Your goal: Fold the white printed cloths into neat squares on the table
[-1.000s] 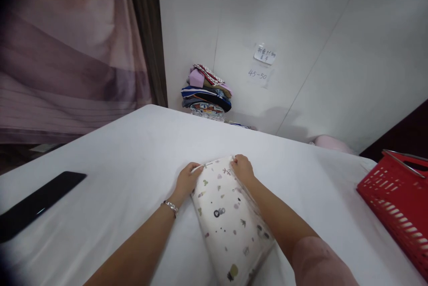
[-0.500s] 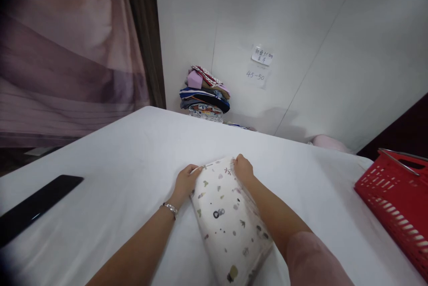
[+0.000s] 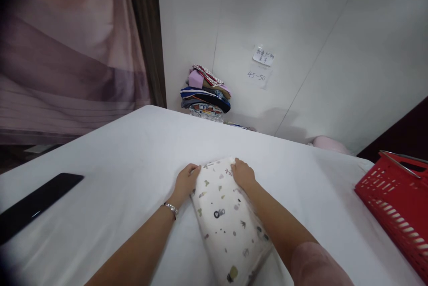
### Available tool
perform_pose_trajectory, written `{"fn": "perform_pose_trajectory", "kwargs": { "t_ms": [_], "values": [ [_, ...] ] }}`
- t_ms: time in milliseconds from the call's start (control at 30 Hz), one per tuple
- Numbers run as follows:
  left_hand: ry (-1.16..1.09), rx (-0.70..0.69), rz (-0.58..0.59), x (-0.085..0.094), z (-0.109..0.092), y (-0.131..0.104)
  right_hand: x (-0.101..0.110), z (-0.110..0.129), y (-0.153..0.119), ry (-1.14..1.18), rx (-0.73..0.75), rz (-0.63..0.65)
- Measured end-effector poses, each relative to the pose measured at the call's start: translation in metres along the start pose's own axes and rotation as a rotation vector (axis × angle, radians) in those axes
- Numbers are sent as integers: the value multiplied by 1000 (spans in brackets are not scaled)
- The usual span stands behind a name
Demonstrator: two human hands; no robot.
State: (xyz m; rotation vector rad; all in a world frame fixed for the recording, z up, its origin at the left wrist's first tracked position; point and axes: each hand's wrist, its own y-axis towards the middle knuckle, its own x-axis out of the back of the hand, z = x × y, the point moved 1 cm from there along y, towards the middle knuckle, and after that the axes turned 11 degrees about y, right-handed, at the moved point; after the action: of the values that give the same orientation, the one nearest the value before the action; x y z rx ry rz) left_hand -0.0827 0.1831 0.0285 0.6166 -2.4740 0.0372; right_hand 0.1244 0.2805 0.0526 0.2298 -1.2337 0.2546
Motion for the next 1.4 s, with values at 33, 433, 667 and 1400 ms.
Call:
{"fn": "perform_pose_trajectory", "kwargs": {
  "t_ms": [33, 433, 667, 1400],
  "values": [
    [11, 0, 7, 0, 1, 1, -3, -2, -1, -15, 9, 13],
    [534, -698, 5, -16, -38, -35, -1, -2, -1, -38, 5, 29],
    [628, -677, 58, -29, -29, -39, 0, 34, -22, 10, 428, 3],
    [725, -482, 50, -23, -21, -34, -8, 13, -10, 53, 351, 195]
  ]
}}
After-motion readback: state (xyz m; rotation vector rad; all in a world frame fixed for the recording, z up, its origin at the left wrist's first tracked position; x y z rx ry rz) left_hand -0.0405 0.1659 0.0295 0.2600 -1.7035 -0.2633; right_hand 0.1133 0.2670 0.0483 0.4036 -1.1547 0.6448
